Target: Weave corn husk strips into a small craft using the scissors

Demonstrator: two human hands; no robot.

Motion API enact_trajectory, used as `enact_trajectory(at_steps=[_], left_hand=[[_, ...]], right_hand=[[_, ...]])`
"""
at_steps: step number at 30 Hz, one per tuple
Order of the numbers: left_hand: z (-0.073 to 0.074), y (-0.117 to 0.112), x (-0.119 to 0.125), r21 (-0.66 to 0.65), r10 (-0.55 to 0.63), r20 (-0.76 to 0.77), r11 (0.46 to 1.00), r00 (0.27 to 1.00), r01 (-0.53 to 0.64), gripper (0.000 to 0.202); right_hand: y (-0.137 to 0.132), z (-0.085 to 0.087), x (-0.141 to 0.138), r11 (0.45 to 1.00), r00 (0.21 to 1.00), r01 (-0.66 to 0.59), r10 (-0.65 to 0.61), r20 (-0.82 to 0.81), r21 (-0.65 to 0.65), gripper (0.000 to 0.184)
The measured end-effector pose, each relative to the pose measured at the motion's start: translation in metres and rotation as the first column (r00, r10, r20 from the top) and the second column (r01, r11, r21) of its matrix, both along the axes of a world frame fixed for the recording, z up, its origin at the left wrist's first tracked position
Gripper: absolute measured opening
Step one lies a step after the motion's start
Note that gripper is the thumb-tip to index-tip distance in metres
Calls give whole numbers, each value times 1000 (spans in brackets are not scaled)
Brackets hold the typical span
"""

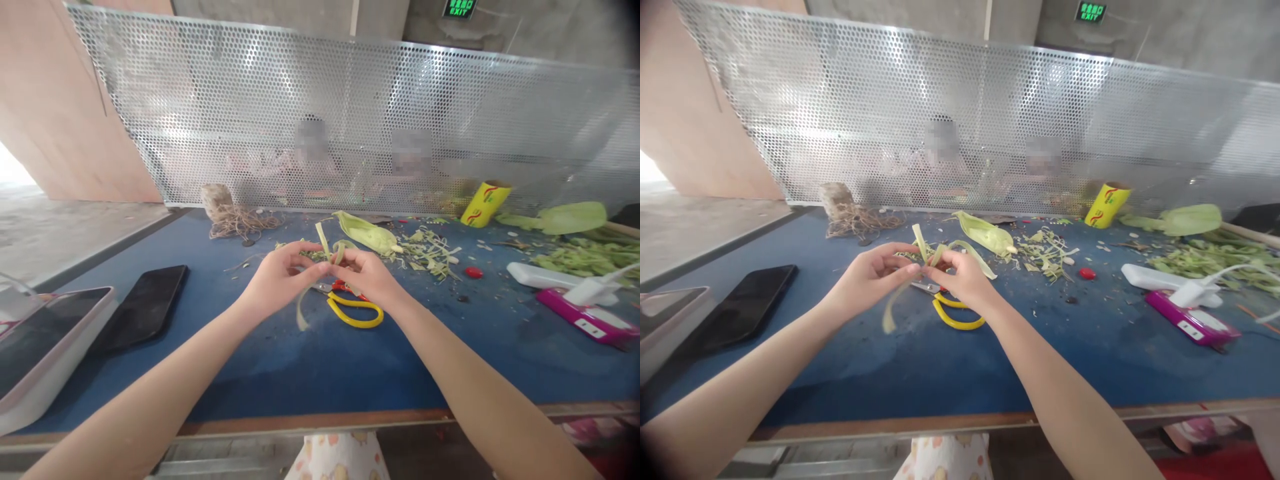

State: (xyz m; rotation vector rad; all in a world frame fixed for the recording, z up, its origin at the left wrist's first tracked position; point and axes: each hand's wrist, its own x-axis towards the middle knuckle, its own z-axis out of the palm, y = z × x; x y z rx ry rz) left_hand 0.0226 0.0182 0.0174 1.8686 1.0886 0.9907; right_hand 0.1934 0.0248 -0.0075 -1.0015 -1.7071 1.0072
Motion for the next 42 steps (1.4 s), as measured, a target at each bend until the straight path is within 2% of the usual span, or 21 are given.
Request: enact_trajectory(at_steps=[4, 7, 10, 13, 15, 17, 20, 23, 26, 28, 31, 36, 42], left_hand=[[-4, 2, 3, 108, 29, 2, 994, 1000, -30, 29], [-8, 5, 2, 74, 94, 57, 992, 994, -99, 27], [-10, 7, 1, 69, 188, 86, 979, 978, -194, 29], [-11, 8, 1, 53, 207, 107, 976, 972, -213, 30], [-11, 8, 2, -36, 182, 119, 983, 976, -179, 33], [-12, 7, 3, -201, 105, 154, 977, 982, -73, 34], [-15, 6, 6, -372, -26, 234, 921, 972, 114, 34], [-18, 5, 7, -344, -77, 252, 925, 965, 163, 29], [-18, 6, 5, -301, -43, 249, 946, 968, 119, 30], [-18, 7, 4, -275, -17, 237, 958, 971, 83, 31], [-18, 8, 3, -235, -13, 234, 970, 972, 69, 29], [-18, 7, 4, -260, -28, 298, 959, 954, 110, 28], [-11, 4, 5, -191, 10, 180, 981, 984, 25, 22]], right_hand=[[-5, 1, -5, 999, 998, -18, 16, 55, 41, 19], [-9, 1, -10, 999, 994, -17, 14, 109, 32, 19], [-10, 0, -12, 999, 997, -2, -1, 81, 36, 21], [-9, -2, -11, 1000, 999, -18, 18, 37, 9, 22], [-8, -3, -9, 999, 1000, -17, 18, 8, -30, 23], [-6, -4, -7, 998, 1000, 3, -4, -17, -55, 26], [-4, -3, -5, 998, 998, -44, 42, -46, -37, 34], [-5, 0, -4, 997, 998, -63, 62, 29, 39, 38], [-8, 4, -4, 980, 975, 59, -97, 199, 189, 24], [-10, 5, -4, 964, 948, 112, -176, 265, 240, 19], [-11, 4, -4, 956, 934, 142, -215, 287, 255, 25], [-10, 2, -3, 977, 957, 67, -121, 265, 204, 23], [-7, -1, -2, 980, 952, 72, -123, 280, 185, 15]])
